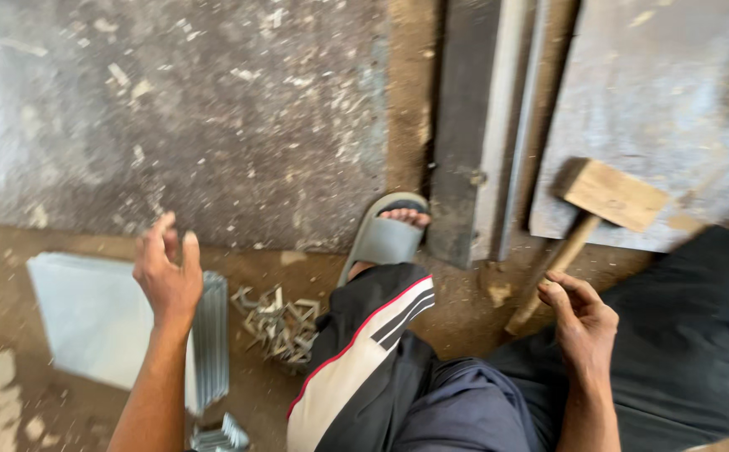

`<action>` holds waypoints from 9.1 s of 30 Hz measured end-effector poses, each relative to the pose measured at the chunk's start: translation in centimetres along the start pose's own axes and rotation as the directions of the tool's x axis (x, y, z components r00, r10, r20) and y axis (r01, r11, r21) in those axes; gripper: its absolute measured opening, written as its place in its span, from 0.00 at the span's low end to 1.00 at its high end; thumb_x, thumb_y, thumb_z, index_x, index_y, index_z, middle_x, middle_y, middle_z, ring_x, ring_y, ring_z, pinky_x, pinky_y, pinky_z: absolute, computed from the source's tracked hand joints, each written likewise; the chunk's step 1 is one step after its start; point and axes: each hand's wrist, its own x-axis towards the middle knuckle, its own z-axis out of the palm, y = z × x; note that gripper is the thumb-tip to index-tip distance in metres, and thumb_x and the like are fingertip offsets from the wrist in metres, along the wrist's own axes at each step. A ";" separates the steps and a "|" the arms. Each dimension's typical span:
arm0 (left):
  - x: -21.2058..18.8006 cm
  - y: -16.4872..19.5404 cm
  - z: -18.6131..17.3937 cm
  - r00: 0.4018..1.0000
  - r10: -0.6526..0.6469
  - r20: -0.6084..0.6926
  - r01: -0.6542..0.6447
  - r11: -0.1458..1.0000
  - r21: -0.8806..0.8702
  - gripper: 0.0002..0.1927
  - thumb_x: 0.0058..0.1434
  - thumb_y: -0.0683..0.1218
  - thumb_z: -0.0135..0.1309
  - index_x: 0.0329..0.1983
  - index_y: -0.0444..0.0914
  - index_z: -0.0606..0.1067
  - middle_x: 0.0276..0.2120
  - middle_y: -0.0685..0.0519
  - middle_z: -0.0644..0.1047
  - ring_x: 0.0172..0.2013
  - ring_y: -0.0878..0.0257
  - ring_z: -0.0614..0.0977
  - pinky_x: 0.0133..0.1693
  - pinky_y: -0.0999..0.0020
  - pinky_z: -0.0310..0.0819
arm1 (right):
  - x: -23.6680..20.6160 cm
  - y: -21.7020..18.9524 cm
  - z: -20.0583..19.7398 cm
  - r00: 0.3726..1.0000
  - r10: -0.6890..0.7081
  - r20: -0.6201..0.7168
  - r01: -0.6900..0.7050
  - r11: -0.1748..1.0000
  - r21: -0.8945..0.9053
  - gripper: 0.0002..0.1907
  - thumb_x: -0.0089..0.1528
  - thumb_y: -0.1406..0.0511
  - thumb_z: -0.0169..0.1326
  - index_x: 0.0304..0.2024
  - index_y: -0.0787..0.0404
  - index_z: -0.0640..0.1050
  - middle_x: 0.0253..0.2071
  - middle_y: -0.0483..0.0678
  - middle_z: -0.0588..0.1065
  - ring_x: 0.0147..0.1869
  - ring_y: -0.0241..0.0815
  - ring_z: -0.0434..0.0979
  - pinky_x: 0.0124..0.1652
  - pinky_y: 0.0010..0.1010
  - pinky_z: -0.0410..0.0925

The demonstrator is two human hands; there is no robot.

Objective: The person sits on the ground and folds sheet metal pieces by hand over a metal angle bar, hammering the edge with a wooden mallet to crease it. They press the fold flat, set the finished sheet on a growing stack, and take new sheets from a pile to repeat the process.

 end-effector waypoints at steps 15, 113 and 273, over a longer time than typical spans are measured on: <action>-17.2 -13.0 -3.7 0.826 -0.500 0.262 0.301 0.782 0.546 0.42 0.50 0.52 0.71 0.69 0.48 0.67 0.54 0.46 0.72 0.52 0.47 0.78 0.48 0.49 0.77 | -0.3 -0.6 2.0 0.982 -0.148 0.121 0.169 0.966 -0.193 0.10 0.74 0.70 0.55 0.53 0.73 0.79 0.45 0.54 0.80 0.50 0.37 0.81 0.54 0.25 0.72; 2.3 9.7 22.7 0.679 -0.358 0.641 0.616 -0.199 -0.762 0.10 0.69 0.45 0.54 0.45 0.34 0.68 0.32 0.48 0.75 0.29 0.58 0.79 0.32 0.61 0.74 | 11.9 -11.0 13.2 0.943 -0.272 0.193 0.312 0.923 -0.224 0.33 0.62 0.59 0.58 0.65 0.68 0.66 0.52 0.59 0.77 0.50 0.47 0.82 0.47 0.36 0.77; 12.7 31.6 28.1 0.879 0.471 -0.072 -0.472 0.844 -0.253 0.24 0.71 0.42 0.43 0.71 0.36 0.65 0.67 0.40 0.70 0.70 0.46 0.66 0.66 0.50 0.58 | 4.9 -13.6 8.2 0.752 -0.659 0.009 0.598 0.677 -0.429 0.21 0.76 0.63 0.35 0.30 0.64 0.68 0.21 0.47 0.61 0.22 0.36 0.61 0.25 0.27 0.57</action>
